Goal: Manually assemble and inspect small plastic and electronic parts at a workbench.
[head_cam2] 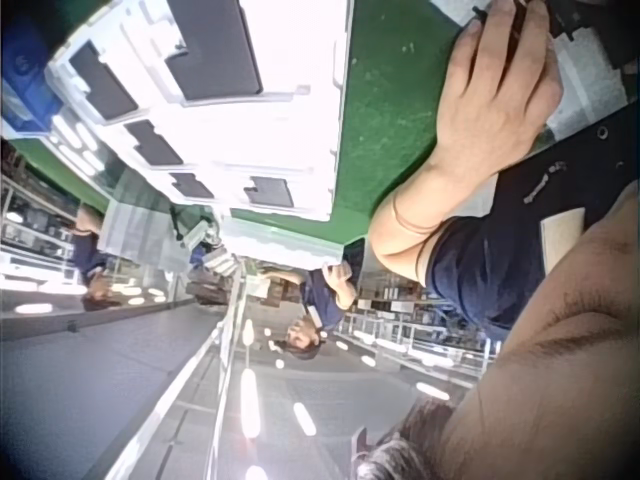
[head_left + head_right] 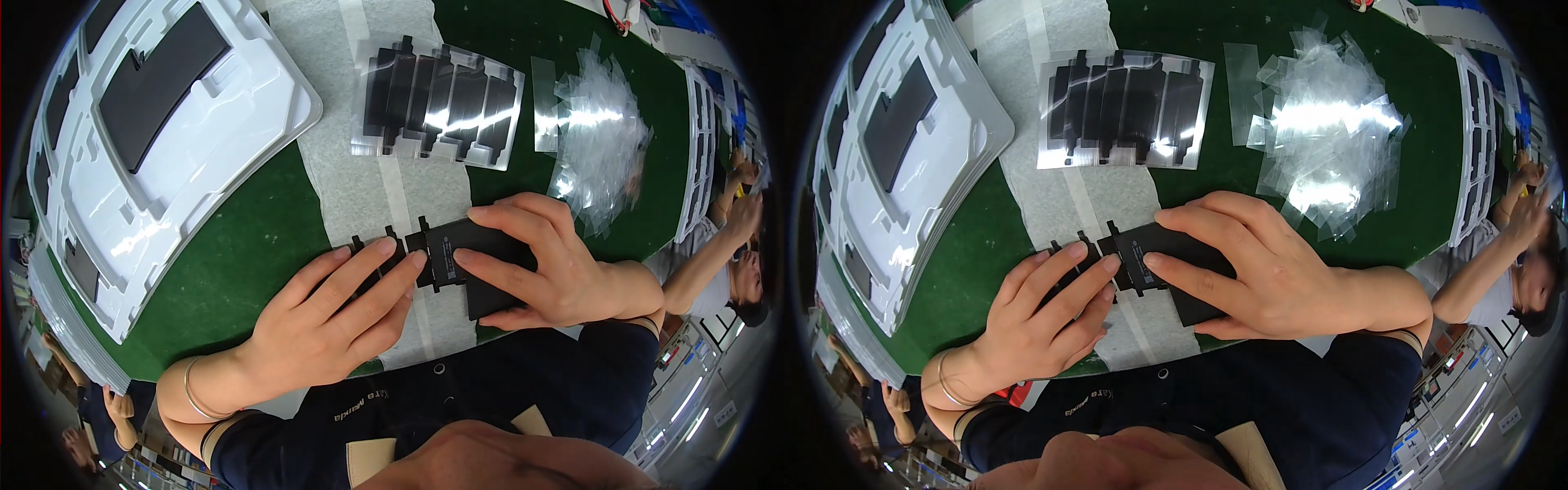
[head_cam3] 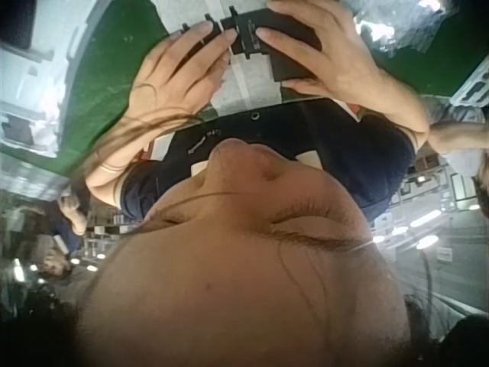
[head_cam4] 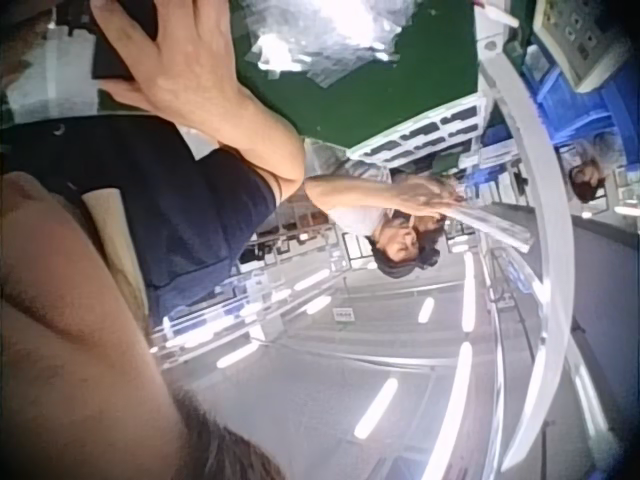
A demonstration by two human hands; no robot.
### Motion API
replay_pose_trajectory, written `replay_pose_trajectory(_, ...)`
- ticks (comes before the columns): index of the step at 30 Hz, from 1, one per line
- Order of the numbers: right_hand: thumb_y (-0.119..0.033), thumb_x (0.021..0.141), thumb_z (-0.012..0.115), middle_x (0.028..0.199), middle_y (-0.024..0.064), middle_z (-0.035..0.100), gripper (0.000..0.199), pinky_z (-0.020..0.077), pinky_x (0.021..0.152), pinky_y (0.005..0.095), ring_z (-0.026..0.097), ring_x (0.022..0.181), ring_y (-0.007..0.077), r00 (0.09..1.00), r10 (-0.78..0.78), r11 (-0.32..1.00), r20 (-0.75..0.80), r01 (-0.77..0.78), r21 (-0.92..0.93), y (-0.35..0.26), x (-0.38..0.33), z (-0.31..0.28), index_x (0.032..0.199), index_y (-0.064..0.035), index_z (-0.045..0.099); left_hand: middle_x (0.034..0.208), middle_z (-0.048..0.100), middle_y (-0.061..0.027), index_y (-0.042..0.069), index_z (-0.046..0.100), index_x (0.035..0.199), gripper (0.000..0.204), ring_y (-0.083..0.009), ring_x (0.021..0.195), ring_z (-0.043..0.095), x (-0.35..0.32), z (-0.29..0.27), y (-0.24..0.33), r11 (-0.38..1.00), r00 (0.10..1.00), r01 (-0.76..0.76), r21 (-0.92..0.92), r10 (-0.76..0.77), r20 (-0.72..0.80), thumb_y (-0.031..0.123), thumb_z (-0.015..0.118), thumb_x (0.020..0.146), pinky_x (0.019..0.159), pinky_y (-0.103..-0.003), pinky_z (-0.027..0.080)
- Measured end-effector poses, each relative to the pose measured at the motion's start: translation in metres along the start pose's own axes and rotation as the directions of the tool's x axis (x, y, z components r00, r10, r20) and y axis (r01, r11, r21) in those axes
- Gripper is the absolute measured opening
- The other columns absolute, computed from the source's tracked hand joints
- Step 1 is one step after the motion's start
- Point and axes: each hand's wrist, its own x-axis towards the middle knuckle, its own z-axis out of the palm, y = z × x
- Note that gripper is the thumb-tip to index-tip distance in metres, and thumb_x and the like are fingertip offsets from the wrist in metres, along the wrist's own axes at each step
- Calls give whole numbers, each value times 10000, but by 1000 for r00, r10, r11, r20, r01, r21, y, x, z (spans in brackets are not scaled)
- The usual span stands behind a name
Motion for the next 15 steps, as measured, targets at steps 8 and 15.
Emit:
replay_pose_trajectory(8,-294,383,725,1232,197,461,804,449,823,411,465,1031,341,1000,1,1000,-17,-1,11,1,0,2,1132,-42,576,1205,566,-17,116,587,818,57,-209,1117,514,0,2,0,1000,1000,-3,5,3,-15,155,573,780,894,-308,416)
replay_pose_trajectory(15,-302,384,723,1232,191,464,810,448,820,407,466,1029,337,1000,0,1000,-5,0,5,1,0,0,1139,-45,575,1220,555,-15,119,589,836,73,-206,1125,508,-2,3,-1,999,1000,-26,40,26,-10,165,554,792,905,-309,407)
